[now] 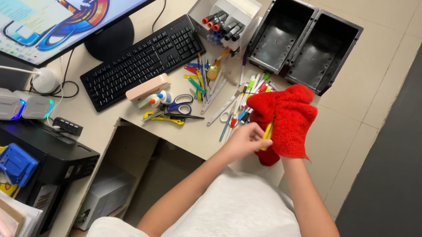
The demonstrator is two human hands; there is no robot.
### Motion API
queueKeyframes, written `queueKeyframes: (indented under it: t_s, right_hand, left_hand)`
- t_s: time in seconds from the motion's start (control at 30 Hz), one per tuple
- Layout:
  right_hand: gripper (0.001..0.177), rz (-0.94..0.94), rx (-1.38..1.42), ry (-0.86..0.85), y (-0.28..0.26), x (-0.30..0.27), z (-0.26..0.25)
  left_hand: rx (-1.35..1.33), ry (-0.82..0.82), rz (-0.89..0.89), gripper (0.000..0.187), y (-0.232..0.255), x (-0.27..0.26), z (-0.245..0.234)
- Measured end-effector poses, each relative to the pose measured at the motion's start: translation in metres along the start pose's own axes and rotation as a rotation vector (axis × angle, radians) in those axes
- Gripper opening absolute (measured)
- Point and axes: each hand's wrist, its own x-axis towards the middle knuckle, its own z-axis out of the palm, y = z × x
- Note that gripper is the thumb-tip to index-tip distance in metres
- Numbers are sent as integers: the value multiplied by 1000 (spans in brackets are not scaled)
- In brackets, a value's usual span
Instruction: The person wipes various stationery items on a desk with a red cloth. They handle a stapler, glue stick, utility knife, scissors, and several pens one at a time, wiping each with the cloth and placing them back on the desk.
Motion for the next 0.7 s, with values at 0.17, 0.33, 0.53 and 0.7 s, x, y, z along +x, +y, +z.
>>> queueKeyframes:
  t_s: [0.17,0.33,0.53,0.7]
  right_hand:
    - [16,294,616,41,115,12,39]
    - [30,426,1204,-219,41,-8,11]
    - [63,556,1242,-548,14,-19,13]
    - [25,734,1010,-303,-87,-17,-27]
  left_hand:
    - [-112,-114,-157,25,58,-18,14]
    - [-189,-168,-101,22,48,-9,6]
    - [-148,-70,-37,18,27,-2,-9]
    - [-134,116,-10,27,40,11,-34]
